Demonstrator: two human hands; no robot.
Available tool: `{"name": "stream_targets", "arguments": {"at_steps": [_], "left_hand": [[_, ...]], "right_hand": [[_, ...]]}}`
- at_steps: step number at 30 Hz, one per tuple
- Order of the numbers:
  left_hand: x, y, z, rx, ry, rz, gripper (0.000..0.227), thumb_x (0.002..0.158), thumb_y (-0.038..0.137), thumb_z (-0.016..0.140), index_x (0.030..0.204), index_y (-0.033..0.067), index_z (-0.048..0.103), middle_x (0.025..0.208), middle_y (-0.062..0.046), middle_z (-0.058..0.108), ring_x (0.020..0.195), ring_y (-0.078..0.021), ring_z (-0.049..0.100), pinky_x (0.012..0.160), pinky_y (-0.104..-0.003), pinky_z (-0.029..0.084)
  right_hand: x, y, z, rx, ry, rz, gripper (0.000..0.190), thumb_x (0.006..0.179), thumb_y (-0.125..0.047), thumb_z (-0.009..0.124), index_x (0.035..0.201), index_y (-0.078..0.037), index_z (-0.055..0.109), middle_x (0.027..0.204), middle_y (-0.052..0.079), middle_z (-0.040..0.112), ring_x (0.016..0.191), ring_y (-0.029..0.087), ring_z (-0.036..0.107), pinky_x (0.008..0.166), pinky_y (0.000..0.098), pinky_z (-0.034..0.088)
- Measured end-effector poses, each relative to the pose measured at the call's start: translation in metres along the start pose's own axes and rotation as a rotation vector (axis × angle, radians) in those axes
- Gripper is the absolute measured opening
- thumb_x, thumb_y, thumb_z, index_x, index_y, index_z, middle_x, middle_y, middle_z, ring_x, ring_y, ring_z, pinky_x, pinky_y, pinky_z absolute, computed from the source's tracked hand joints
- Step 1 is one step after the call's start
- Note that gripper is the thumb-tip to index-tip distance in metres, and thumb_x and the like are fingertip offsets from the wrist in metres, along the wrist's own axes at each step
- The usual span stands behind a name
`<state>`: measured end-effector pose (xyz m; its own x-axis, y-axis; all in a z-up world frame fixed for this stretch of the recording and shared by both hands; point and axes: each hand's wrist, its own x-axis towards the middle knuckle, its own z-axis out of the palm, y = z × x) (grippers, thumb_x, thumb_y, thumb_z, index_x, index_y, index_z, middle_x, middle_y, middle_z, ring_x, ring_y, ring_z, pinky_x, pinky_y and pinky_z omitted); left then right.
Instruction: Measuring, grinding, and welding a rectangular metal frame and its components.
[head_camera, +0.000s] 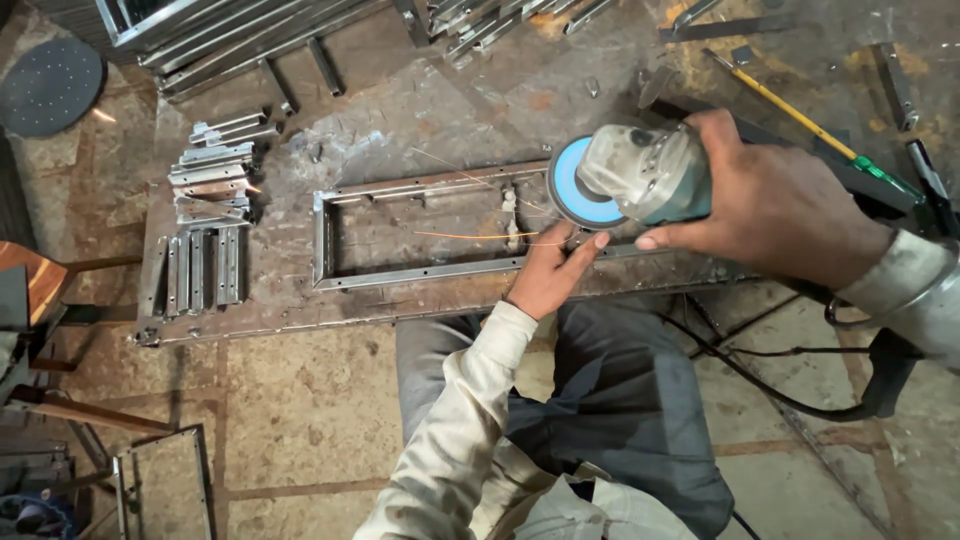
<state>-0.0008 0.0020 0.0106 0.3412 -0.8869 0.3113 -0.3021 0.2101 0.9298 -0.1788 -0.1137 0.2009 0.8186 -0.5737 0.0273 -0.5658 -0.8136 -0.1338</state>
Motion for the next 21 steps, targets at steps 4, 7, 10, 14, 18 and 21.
{"name": "stream_targets", "arguments": {"at_steps": [4,7,10,14,18,21], "left_hand": [[0.000,-0.021,0.003,0.112,-0.015,-0.123,0.029,0.098,0.023,0.073,0.111,-0.0018,0.068,0.097,-0.018,0.073,0.086,-0.0259,0.067,0.084,-0.037,0.054],[-0.002,-0.026,0.004,0.053,-0.002,0.088,0.027,0.097,0.023,0.070,0.113,0.0005,0.070,0.105,-0.015,0.075,0.095,-0.0247,0.071,0.088,-0.036,0.055],[-0.001,-0.008,0.002,0.008,0.017,0.145,0.029,0.098,0.023,0.069,0.116,0.0005,0.067,0.109,-0.016,0.074,0.100,-0.0260,0.070,0.091,-0.037,0.054],[-0.001,-0.013,0.001,0.025,0.005,0.052,0.027,0.098,0.022,0.070,0.116,0.0018,0.069,0.106,-0.015,0.075,0.096,-0.0238,0.071,0.089,-0.036,0.054],[-0.003,-0.032,0.001,0.048,-0.032,0.112,0.022,0.102,0.023,0.067,0.111,0.0035,0.072,0.105,-0.013,0.077,0.099,-0.0227,0.072,0.092,-0.036,0.055],[-0.001,-0.011,0.001,0.002,-0.018,0.086,0.026,0.100,0.024,0.069,0.115,0.0022,0.071,0.104,-0.014,0.076,0.096,-0.0239,0.071,0.090,-0.036,0.054]], "right_hand": [[-0.004,-0.003,-0.003,0.014,-0.007,0.006,0.113,0.062,-0.069,0.084,0.138,0.001,0.039,0.081,0.027,0.071,0.079,0.044,0.073,0.068,0.0504,0.057],[-0.007,-0.006,-0.003,0.004,-0.064,0.016,0.116,0.062,-0.070,0.083,0.142,-0.001,0.037,0.082,0.024,0.072,0.080,0.042,0.074,0.070,0.0489,0.058],[-0.005,-0.003,-0.001,-0.001,-0.046,-0.002,0.115,0.063,-0.070,0.083,0.142,0.000,0.037,0.082,0.024,0.072,0.080,0.042,0.074,0.069,0.0490,0.058],[-0.004,-0.003,0.001,0.024,0.029,-0.047,0.111,0.063,-0.068,0.083,0.138,0.000,0.039,0.081,0.026,0.071,0.079,0.044,0.073,0.067,0.0506,0.056],[-0.005,-0.012,-0.004,-0.023,-0.056,-0.030,0.113,0.066,-0.070,0.082,0.143,0.000,0.037,0.076,0.022,0.071,0.074,0.040,0.074,0.067,0.0475,0.057],[-0.001,-0.007,-0.002,-0.017,-0.019,-0.069,0.111,0.069,-0.070,0.081,0.143,0.000,0.038,0.073,0.021,0.070,0.070,0.039,0.074,0.062,0.0466,0.057]]}}
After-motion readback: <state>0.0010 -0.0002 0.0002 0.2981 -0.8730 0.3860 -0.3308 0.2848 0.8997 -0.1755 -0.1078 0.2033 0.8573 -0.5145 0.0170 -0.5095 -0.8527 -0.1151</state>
